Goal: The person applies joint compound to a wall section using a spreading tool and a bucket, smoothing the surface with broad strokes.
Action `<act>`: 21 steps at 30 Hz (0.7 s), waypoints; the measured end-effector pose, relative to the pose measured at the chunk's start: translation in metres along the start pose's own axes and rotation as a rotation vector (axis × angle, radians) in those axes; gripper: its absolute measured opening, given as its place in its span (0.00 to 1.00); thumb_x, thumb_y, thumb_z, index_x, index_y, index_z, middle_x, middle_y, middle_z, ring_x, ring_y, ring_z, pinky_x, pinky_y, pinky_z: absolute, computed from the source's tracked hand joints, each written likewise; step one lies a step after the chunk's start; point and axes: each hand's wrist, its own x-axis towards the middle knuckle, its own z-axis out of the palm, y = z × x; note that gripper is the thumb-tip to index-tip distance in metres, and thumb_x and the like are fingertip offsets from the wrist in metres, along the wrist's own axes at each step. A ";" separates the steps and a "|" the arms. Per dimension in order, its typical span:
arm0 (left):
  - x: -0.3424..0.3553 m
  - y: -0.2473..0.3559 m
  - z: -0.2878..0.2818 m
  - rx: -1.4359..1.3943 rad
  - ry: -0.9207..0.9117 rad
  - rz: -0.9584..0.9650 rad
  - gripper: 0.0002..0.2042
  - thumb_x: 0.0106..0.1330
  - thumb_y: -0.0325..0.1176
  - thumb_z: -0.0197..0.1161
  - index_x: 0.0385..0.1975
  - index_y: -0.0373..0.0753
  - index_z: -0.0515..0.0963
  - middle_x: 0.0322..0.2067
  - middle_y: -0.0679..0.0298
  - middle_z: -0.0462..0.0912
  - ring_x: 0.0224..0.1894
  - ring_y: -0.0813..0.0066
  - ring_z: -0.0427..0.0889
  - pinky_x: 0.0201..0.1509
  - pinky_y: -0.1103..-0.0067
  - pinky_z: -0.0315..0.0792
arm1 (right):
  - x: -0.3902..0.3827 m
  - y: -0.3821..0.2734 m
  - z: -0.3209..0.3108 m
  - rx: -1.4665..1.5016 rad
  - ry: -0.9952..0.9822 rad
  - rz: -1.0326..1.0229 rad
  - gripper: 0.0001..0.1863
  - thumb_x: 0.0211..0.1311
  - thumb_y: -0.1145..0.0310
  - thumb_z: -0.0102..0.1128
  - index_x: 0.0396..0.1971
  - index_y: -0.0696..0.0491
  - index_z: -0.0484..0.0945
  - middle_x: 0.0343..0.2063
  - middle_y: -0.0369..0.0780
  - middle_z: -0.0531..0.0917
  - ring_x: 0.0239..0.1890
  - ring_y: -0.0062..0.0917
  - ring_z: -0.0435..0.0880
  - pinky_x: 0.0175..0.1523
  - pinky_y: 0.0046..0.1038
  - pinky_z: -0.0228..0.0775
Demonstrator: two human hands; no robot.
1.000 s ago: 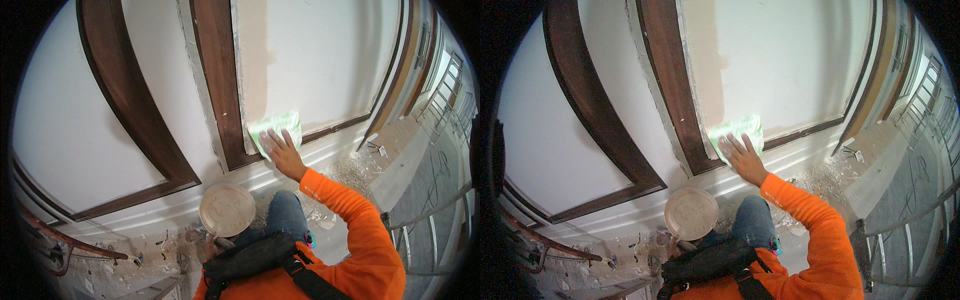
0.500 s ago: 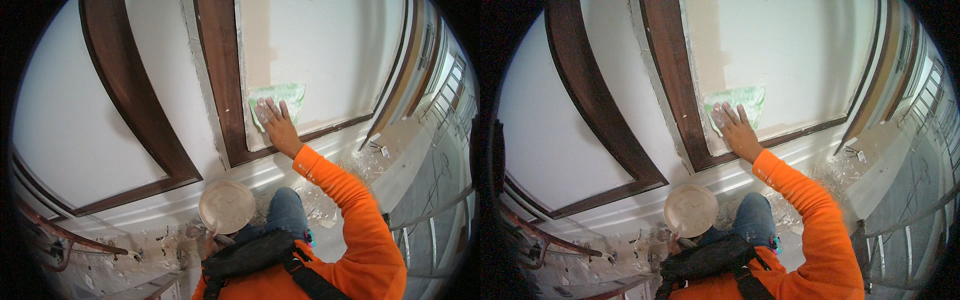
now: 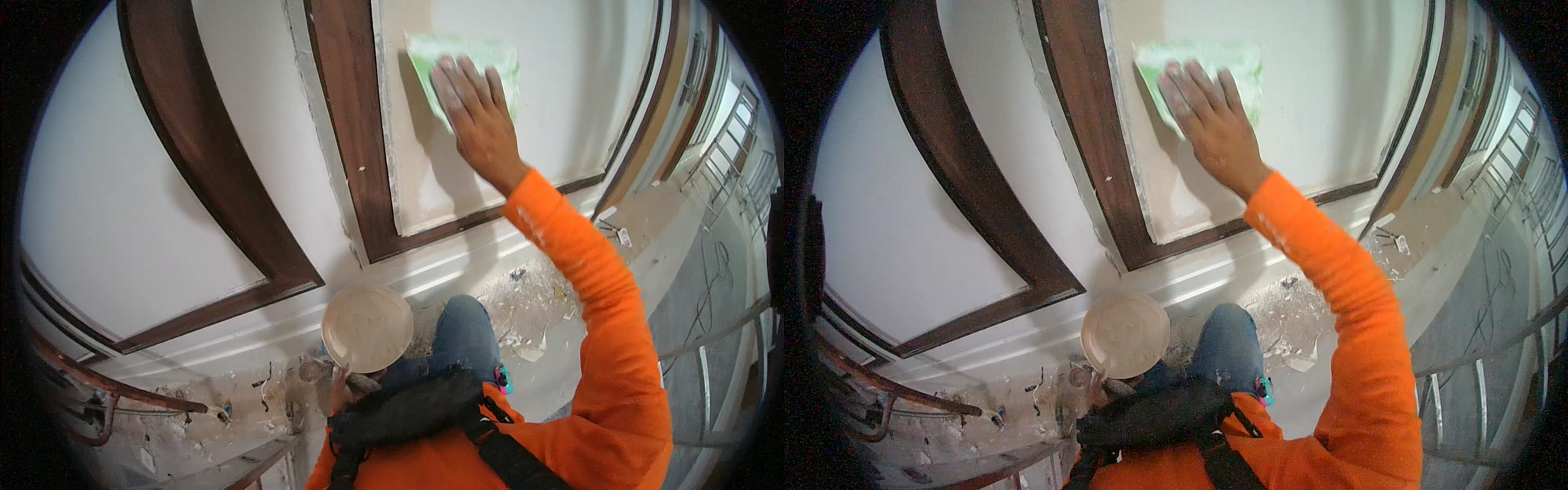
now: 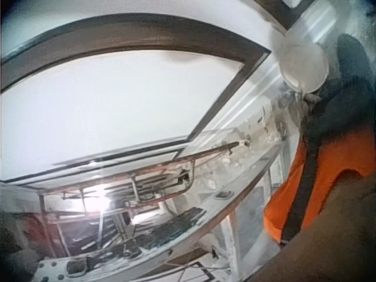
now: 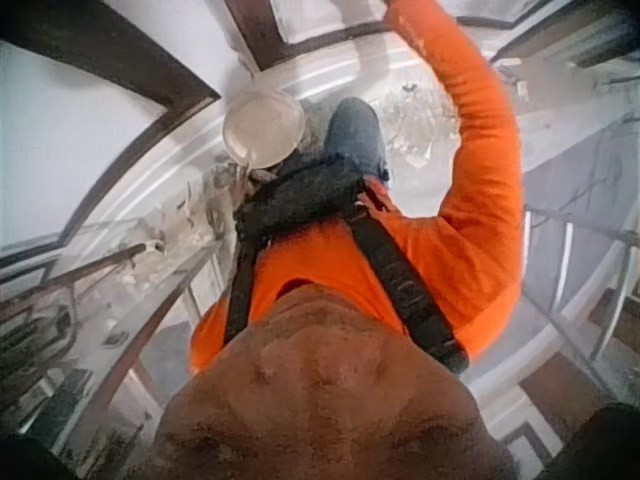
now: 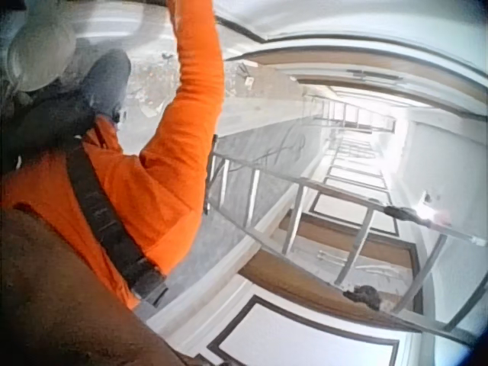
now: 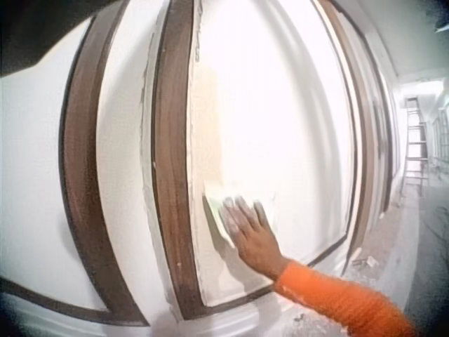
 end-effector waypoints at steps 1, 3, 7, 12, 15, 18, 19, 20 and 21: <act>0.001 0.001 0.001 -0.074 -0.019 -0.029 0.38 0.66 0.40 0.65 0.71 0.40 0.50 0.70 0.53 0.55 0.70 0.55 0.61 0.69 0.46 0.63 | 0.011 0.004 0.004 -0.020 -0.014 -0.005 0.36 0.62 0.75 0.49 0.72 0.50 0.57 0.73 0.42 0.60 0.76 0.37 0.55 0.76 0.51 0.45; 0.005 0.001 0.003 -0.210 -0.063 -0.100 0.38 0.66 0.40 0.65 0.71 0.41 0.50 0.70 0.52 0.54 0.70 0.54 0.60 0.69 0.44 0.63 | 0.011 0.000 0.011 -0.003 -0.036 0.001 0.36 0.63 0.71 0.53 0.73 0.49 0.57 0.72 0.42 0.60 0.75 0.37 0.56 0.75 0.51 0.46; 0.019 0.000 -0.013 -0.253 0.037 -0.229 0.37 0.66 0.41 0.65 0.71 0.42 0.53 0.66 0.51 0.61 0.65 0.52 0.66 0.64 0.49 0.67 | -0.060 -0.033 0.040 0.112 -0.159 0.016 0.43 0.60 0.64 0.63 0.73 0.50 0.54 0.74 0.42 0.56 0.76 0.39 0.53 0.75 0.54 0.46; 0.018 -0.011 -0.089 0.417 0.174 -0.164 0.33 0.66 0.43 0.64 0.69 0.40 0.60 0.59 0.50 0.74 0.57 0.52 0.77 0.58 0.63 0.74 | -0.177 -0.110 0.016 0.312 -0.507 0.053 0.38 0.59 0.75 0.53 0.73 0.54 0.55 0.74 0.42 0.57 0.76 0.38 0.52 0.77 0.51 0.43; 0.014 -0.023 -0.087 0.894 0.192 0.056 0.33 0.66 0.43 0.64 0.69 0.40 0.61 0.59 0.50 0.74 0.57 0.52 0.77 0.58 0.63 0.74 | -0.187 -0.107 -0.012 0.280 -0.528 0.069 0.39 0.58 0.78 0.52 0.72 0.52 0.57 0.73 0.40 0.58 0.77 0.36 0.52 0.77 0.51 0.43; 0.017 -0.028 -0.078 0.885 0.145 0.113 0.33 0.66 0.42 0.64 0.68 0.39 0.61 0.59 0.49 0.74 0.57 0.53 0.77 0.58 0.63 0.74 | -0.150 -0.074 -0.026 0.204 -0.414 0.099 0.37 0.59 0.81 0.50 0.71 0.51 0.60 0.73 0.39 0.60 0.77 0.37 0.52 0.77 0.52 0.42; 0.021 -0.027 -0.074 0.838 0.123 0.117 0.33 0.66 0.42 0.64 0.68 0.39 0.61 0.59 0.49 0.74 0.57 0.53 0.77 0.58 0.63 0.74 | -0.125 -0.054 -0.026 0.138 -0.357 0.083 0.37 0.59 0.81 0.50 0.71 0.51 0.60 0.73 0.40 0.60 0.77 0.37 0.52 0.77 0.52 0.43; 0.023 -0.027 -0.071 0.788 0.105 0.113 0.32 0.67 0.42 0.64 0.68 0.39 0.61 0.59 0.49 0.74 0.57 0.53 0.77 0.58 0.63 0.73 | -0.099 -0.037 -0.025 0.084 -0.303 0.071 0.36 0.59 0.81 0.50 0.71 0.51 0.61 0.72 0.40 0.61 0.77 0.38 0.53 0.76 0.53 0.43; 0.023 -0.025 -0.065 0.733 0.090 0.093 0.32 0.67 0.42 0.64 0.68 0.39 0.61 0.59 0.49 0.74 0.57 0.53 0.77 0.58 0.63 0.73 | -0.072 -0.021 -0.026 0.069 -0.208 0.064 0.36 0.59 0.81 0.49 0.71 0.51 0.61 0.72 0.41 0.61 0.76 0.38 0.54 0.75 0.54 0.45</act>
